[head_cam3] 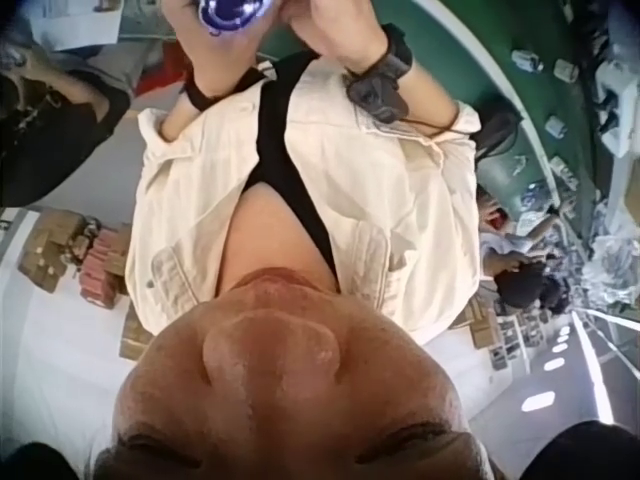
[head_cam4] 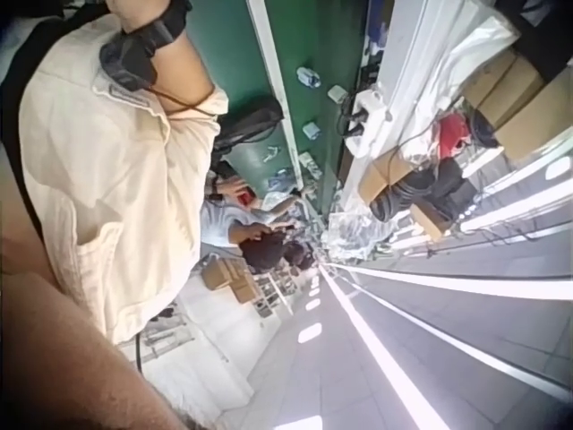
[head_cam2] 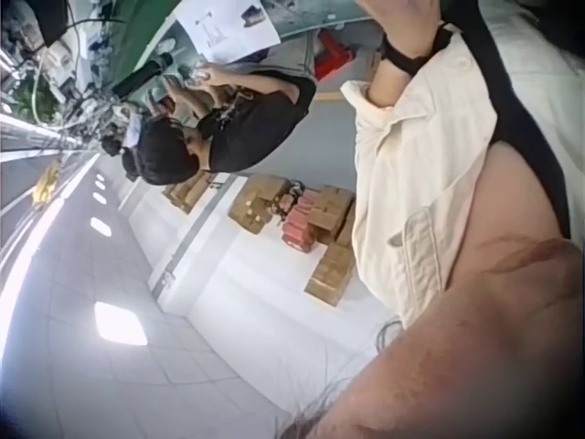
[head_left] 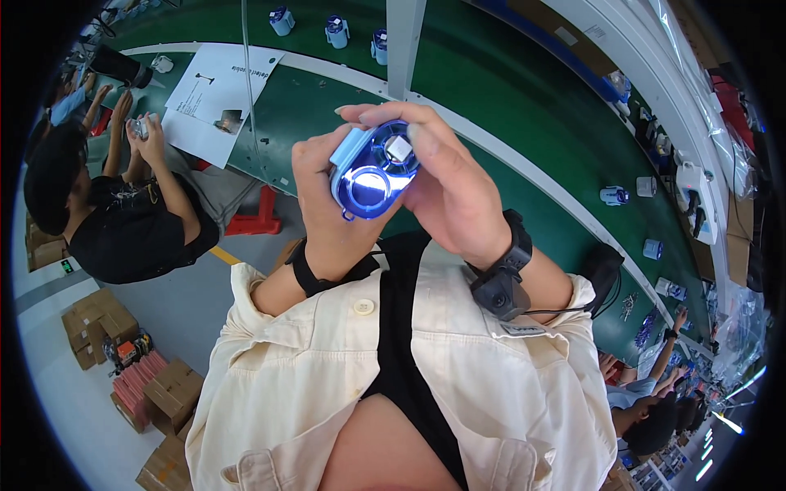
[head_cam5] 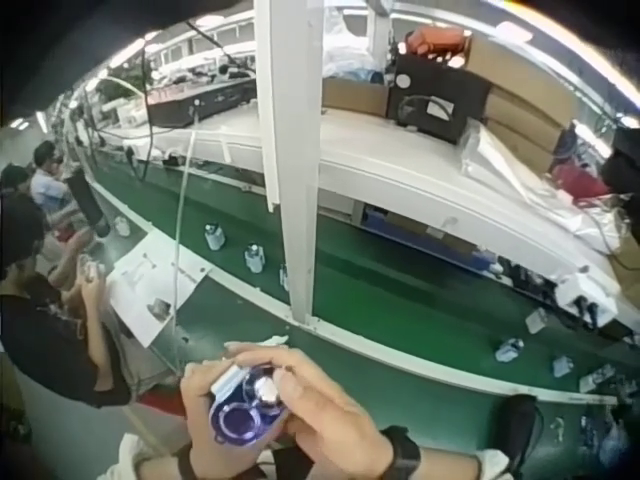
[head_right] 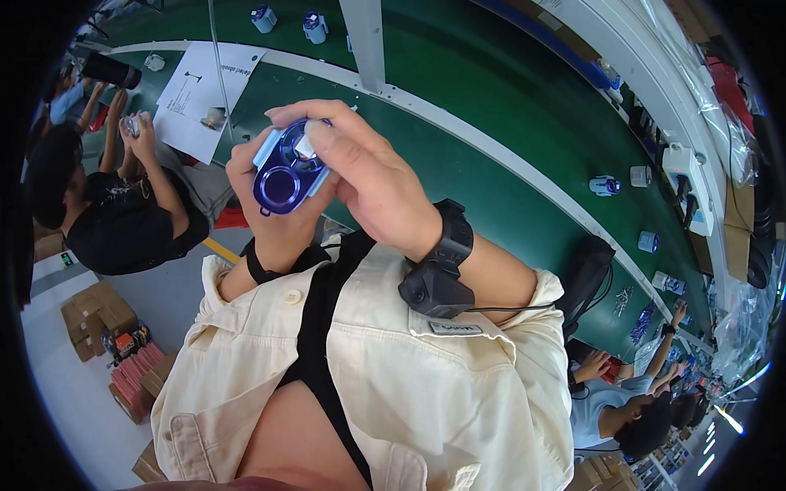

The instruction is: Assembling and inspecting handheld blue electronic devices on a production line.

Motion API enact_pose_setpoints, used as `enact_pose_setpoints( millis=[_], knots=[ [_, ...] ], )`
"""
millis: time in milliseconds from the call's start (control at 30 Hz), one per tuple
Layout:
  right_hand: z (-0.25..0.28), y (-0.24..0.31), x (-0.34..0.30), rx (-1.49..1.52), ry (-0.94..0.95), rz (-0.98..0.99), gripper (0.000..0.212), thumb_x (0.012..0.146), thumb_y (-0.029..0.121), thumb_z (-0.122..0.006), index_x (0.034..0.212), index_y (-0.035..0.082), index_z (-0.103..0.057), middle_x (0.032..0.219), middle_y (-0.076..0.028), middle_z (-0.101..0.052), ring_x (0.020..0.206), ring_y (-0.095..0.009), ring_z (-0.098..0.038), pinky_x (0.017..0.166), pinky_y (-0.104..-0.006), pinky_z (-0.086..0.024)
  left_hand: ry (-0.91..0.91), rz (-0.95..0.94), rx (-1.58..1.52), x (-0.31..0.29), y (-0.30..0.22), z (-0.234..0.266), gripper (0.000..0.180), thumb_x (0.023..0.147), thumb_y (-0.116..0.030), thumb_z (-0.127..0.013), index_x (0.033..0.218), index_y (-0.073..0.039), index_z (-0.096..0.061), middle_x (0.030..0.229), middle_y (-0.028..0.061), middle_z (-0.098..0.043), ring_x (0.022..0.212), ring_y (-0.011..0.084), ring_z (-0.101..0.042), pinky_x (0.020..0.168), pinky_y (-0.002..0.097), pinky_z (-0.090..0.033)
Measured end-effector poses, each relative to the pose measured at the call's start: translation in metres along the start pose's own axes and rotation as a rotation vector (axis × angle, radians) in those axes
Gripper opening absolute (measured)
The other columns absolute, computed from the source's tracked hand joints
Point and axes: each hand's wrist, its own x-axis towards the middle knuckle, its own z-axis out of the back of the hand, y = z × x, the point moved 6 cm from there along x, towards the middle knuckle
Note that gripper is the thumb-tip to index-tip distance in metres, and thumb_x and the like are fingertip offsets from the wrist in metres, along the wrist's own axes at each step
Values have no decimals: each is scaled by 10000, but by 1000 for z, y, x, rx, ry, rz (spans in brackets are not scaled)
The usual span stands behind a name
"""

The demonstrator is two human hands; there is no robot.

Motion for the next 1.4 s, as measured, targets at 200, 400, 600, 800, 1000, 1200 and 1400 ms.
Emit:
enact_pose_setpoints(
  millis=[200, 400, 600, 800, 1000, 1200, 1400],
  knots=[
    [41, -10, 8, -91, -164, -8, 250, 974, 222, -497, 1143, 46, -552, 1245, -159, -561, 1091, -221, -576, 908, -377, -500, 220, 71, 31, 4, 22, -30, 723, 651, -122, -840, 1245, -29, -440, 1115, 146, -497, 999, 297, -515, 849, 370, -438],
    [220, -9, 16, -288, -624, 220, 226, 967, 229, -527, 1113, 66, -582, 1149, -108, -606, 967, -191, -610, 799, -377, -536, 215, 182, 63, 16, 47, -20, 737, 689, -144, -820, 1293, -26, -415, 1188, 159, -464, 1069, 303, -509, 891, 380, -447],
    [427, 17, -20, -1275, -1042, 107, 246, 941, 268, -536, 1083, 109, -659, 1021, -113, -669, 868, -268, -654, 770, -376, -537, 113, 500, 52, 5, 99, 12, 721, 729, -179, -799, 1313, -28, -403, 1235, 142, -445, 1145, 260, -499, 910, 374, -454],
    [404, 39, 38, -2034, -950, -165, 273, 904, 244, -571, 1101, 80, -666, 1112, -190, -639, 1020, -373, -605, 866, -435, -499, -6, 623, 153, -2, 128, 44, 694, 750, -189, -785, 1310, -29, -407, 1237, 131, -445, 1158, 244, -504, 906, 366, -457],
    [338, -49, 218, -1485, -218, 23, 538, 789, 167, -753, 1288, 122, -556, 1112, -127, -623, 1084, -234, -595, 912, -360, -480, -21, 680, 141, 1, 143, 42, 660, 760, -181, -777, 1296, -31, -421, 1229, 128, -449, 1146, 239, -514, 903, 359, -456],
    [330, -101, 262, -1537, 166, -12, 715, 736, 113, -800, 1368, 109, -465, 1175, -114, -580, 1047, -198, -588, 893, -329, -480, 23, 695, 112, 2, 141, 34, 640, 763, -179, -775, 1283, -34, -431, 1225, 124, -452, 1141, 237, -518, 903, 354, -453],
    [379, -65, 198, -1114, -126, -199, 733, 727, 64, -773, 1380, 57, -439, 1218, -126, -559, 1082, -210, -564, 938, -354, -456, 77, 762, 23, -13, 143, 27, 649, 762, -180, -779, 1285, -29, -428, 1231, 127, -456, 1152, 235, -516, 921, 354, -446]
  ],
)
